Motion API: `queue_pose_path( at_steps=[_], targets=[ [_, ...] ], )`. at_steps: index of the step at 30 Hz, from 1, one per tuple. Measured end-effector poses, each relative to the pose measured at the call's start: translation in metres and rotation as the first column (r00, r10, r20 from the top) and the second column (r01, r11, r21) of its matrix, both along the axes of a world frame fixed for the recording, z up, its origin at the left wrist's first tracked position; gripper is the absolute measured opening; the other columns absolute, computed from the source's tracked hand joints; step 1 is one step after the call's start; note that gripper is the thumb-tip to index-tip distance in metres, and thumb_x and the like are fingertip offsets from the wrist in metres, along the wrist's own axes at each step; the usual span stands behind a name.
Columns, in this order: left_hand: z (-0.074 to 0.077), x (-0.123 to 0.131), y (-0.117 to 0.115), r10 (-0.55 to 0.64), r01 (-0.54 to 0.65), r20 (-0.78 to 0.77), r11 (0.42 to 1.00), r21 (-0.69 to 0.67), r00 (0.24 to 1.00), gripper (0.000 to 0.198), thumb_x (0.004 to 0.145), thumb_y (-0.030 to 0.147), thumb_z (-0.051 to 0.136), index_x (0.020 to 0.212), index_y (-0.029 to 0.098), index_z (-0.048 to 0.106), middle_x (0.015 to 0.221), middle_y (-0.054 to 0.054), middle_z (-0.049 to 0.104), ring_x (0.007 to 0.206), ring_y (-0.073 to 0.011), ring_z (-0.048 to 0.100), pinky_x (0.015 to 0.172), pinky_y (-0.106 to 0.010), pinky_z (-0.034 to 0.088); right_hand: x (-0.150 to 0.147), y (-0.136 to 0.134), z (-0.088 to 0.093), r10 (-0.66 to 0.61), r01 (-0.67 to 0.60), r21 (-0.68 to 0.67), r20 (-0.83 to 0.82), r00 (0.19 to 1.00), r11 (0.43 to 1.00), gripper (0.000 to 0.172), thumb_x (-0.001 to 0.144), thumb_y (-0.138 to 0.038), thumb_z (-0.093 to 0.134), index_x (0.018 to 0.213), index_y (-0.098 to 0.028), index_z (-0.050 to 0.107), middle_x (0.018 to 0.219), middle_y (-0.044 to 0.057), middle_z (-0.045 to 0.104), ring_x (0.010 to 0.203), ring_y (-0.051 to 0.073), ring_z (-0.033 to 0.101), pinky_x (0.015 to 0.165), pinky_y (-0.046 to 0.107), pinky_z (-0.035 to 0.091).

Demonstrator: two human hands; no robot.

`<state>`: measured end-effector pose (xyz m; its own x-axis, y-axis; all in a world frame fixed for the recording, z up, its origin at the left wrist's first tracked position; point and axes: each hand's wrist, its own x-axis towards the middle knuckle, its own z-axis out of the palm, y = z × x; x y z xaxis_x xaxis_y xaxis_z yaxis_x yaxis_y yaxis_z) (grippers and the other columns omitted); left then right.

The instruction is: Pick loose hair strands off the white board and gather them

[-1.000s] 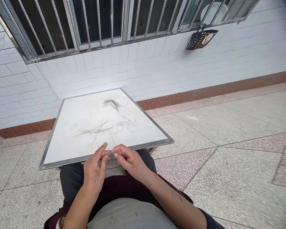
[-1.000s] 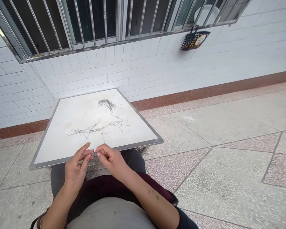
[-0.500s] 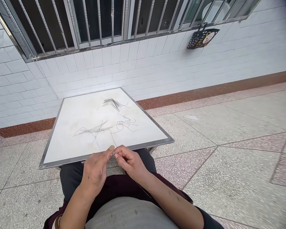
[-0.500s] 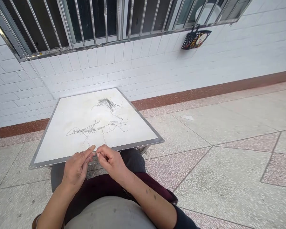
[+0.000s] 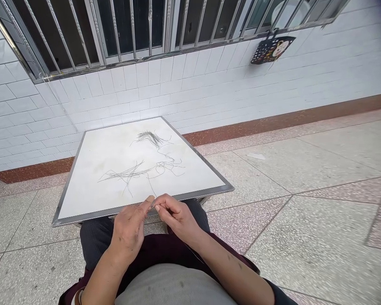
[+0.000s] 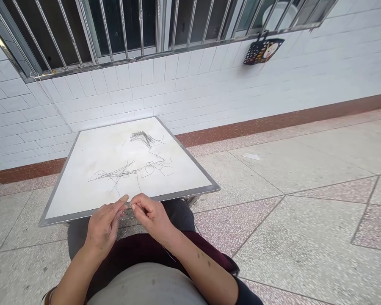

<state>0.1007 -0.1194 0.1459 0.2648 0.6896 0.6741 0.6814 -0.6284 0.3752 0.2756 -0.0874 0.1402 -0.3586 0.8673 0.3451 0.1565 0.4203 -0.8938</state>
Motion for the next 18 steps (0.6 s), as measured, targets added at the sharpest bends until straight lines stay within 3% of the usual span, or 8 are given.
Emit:
queue_pose_path(
  at_steps=[6, 12, 18],
  targets=[
    [0.000, -0.001, -0.002, 0.046, -0.048, -0.043, 0.998, -0.035, 0.998, 0.051, 0.090, 0.003, 0.045, 0.136, 0.025, 0.047, 0.096, -0.002, 0.071, 0.079, -0.0111, 0.064, 0.074, -0.025, 0.054, 0.004, 0.003, -0.001, -0.047, 0.046, 0.063, 0.007, 0.999, 0.997, 0.014, 0.094, -0.027, 0.046, 0.085, -0.021, 0.054, 0.057, -0.007, 0.033, 0.051, 0.010, 0.029, 0.051, 0.023, 0.028],
    [0.004, -0.005, -0.003, 0.061, -0.059, 0.009, 0.992, -0.112, 0.998, 0.047, 0.092, 0.007, 0.040, 0.135, 0.025, 0.048, 0.094, -0.002, 0.071, 0.081, -0.0117, 0.067, 0.073, -0.023, 0.055, 0.012, 0.007, -0.003, -0.104, 0.103, 0.094, 0.012, 0.994, 0.990, 0.013, 0.094, -0.027, 0.046, 0.084, -0.022, 0.053, 0.057, -0.007, 0.035, 0.051, 0.010, 0.031, 0.051, 0.023, 0.029],
    [0.007, -0.017, -0.003, 0.161, -0.142, 0.068, 0.965, -0.222, 0.985, 0.042, 0.095, 0.016, 0.039, 0.134, 0.026, 0.050, 0.092, -0.001, 0.070, 0.074, -0.0112, 0.067, 0.069, -0.024, 0.056, 0.010, 0.010, -0.005, -0.124, 0.120, 0.097, 0.038, 0.992, 0.988, 0.013, 0.094, -0.027, 0.046, 0.084, -0.022, 0.053, 0.058, -0.006, 0.036, 0.052, 0.010, 0.031, 0.052, 0.023, 0.029]
  ],
)
